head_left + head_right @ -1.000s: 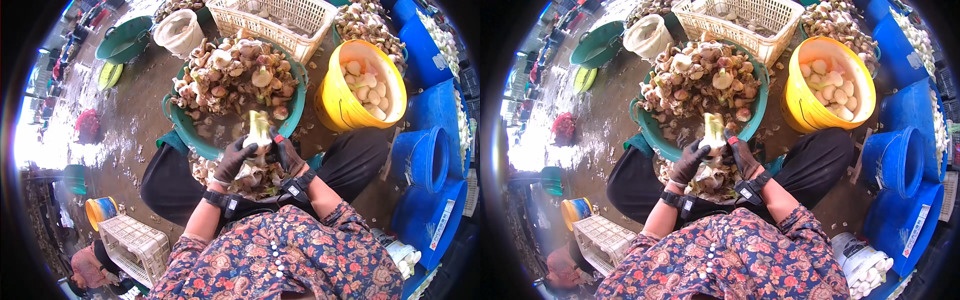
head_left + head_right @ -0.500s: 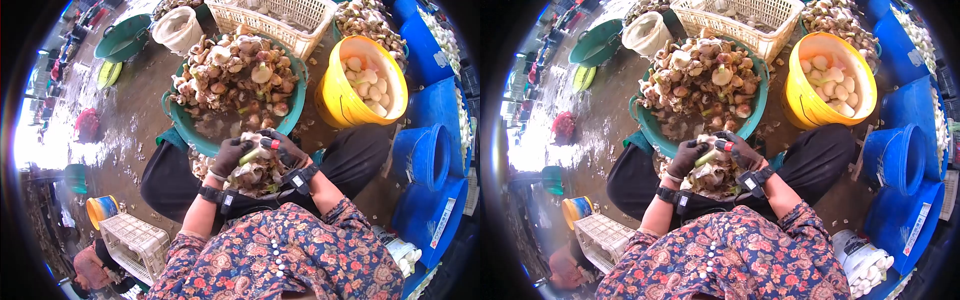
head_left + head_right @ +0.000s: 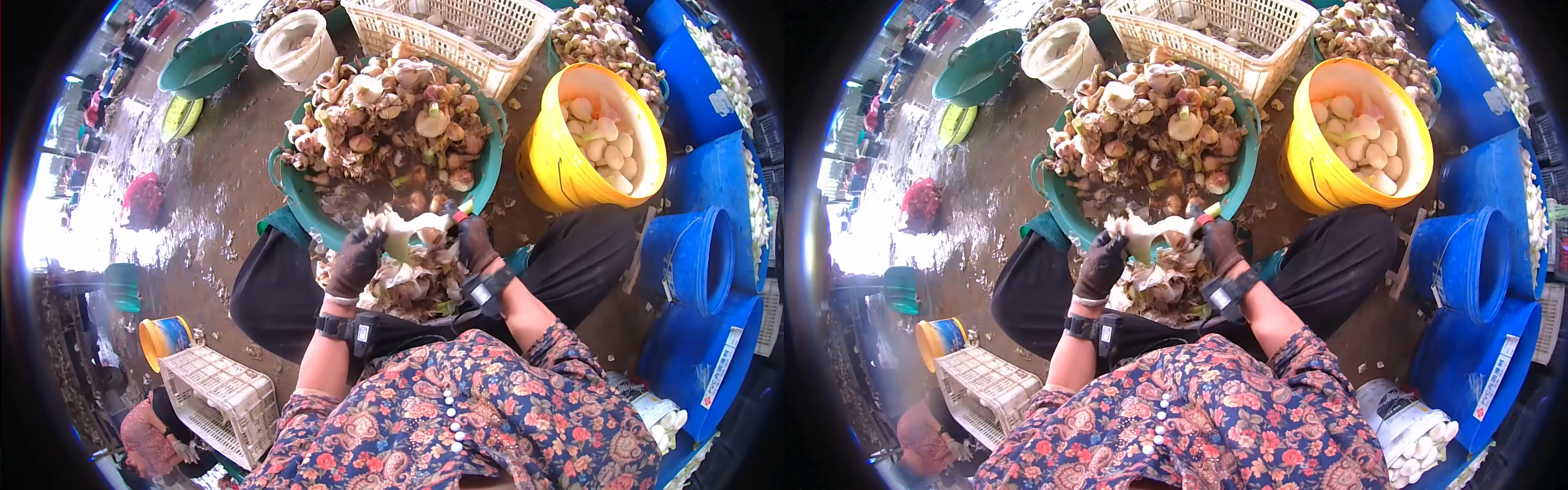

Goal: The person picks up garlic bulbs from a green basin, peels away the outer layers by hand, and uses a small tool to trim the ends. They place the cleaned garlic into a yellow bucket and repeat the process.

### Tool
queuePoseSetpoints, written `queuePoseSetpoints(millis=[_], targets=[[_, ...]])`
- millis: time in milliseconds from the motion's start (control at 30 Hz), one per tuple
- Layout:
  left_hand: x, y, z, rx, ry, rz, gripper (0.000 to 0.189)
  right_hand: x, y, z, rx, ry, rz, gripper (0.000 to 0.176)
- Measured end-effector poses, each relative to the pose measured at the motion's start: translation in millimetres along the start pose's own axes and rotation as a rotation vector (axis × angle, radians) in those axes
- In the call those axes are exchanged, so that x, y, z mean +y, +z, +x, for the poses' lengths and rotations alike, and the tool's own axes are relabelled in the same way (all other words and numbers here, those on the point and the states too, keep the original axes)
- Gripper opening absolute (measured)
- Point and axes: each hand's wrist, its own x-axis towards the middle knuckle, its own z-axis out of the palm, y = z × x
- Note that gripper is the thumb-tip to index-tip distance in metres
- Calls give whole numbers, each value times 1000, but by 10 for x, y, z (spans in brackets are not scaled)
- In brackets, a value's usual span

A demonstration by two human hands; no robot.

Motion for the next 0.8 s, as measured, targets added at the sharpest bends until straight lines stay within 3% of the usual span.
queuePoseSetpoints(millis=[33, 67, 100, 133, 167, 200, 233, 267, 300, 333, 367, 433, 467, 500, 533, 567, 600, 633, 667, 700, 767, 800], targets=[[6, -104, -54, -1, 0, 0, 16, 23, -83, 88, 83, 227, 171, 32], [32, -261, -107, -50, 421, 544, 16, 54, -87, 124, 157, 236, 198, 35], [29, -357, -149, -104, 844, 1087, 19, 33, -205, 107, 22, 245, 173, 41], [38, -351, -208, -30, 492, 532, 21, 9, -321, 87, -113, 249, 146, 48], [76, -385, -255, -2, 290, 215, 22, 0, -362, 152, -320, 485, 589, 53], [121, -414, -303, 83, 118, -126, 23, 41, -363, 171, -322, 485, 590, 53], [222, -496, -337, 117, 101, -233, 25, 5, -290, 146, -205, 450, 549, 55], [316, -531, -413, 147, 192, -56, 26, -70, -234, 105, -87, 413, 507, 56], [409, -546, -404, -7, 184, -351, 30, -148, -207, 17, -86, 410, 508, 56], [524, -544, -397, -155, 134, -639, 33, -252, -163, -124, -119, 198, 228, 56], [545, -688, -383, -18, -105, -111, 30, -431, -113, -169, -154, 152, 53, 55], [723, -558, -136, -403, -371, 681, 31, -788, -12, -259, -202, 48, -300, 53], [350, -682, 14, -436, -179, 933, 44, -839, -48, -186, -138, 107, 205, 54], [221, -647, 120, -334, -122, 1419, 56, -887, -99, -119, -67, 164, 711, 55], [212, -500, 225, -199, -222, 1362, 63, -948, -252, -92, -94, -68, 670, 60], [125, -401, 399, -131, -217, 1263, 60, -1110, -318, -114, -218, -133, 747, 63], [-292, -451, 627, -65, 44, 888, 63, -1272, -382, -136, -349, -188, 822, 67], [-484, -452, 809, -20, -139, 747, 62, -1544, -338, -213, -584, -74, 1015, 68], [-614, -380, 977, -22, -261, 696, 62, -1578, -360, -230, -391, -34, 897, 75], [-758, -287, 1127, -24, -384, 643, 62, -1471, -463, -166, -419, 44, 885, 82], [-1143, -155, 1387, -108, -330, 691, 40, -1135, -484, -85, -284, 164, 599, 79], [-1456, -171, 1515, -172, -180, 743, 36, -1032, -437, -91, -240, 240, 463, 77]])
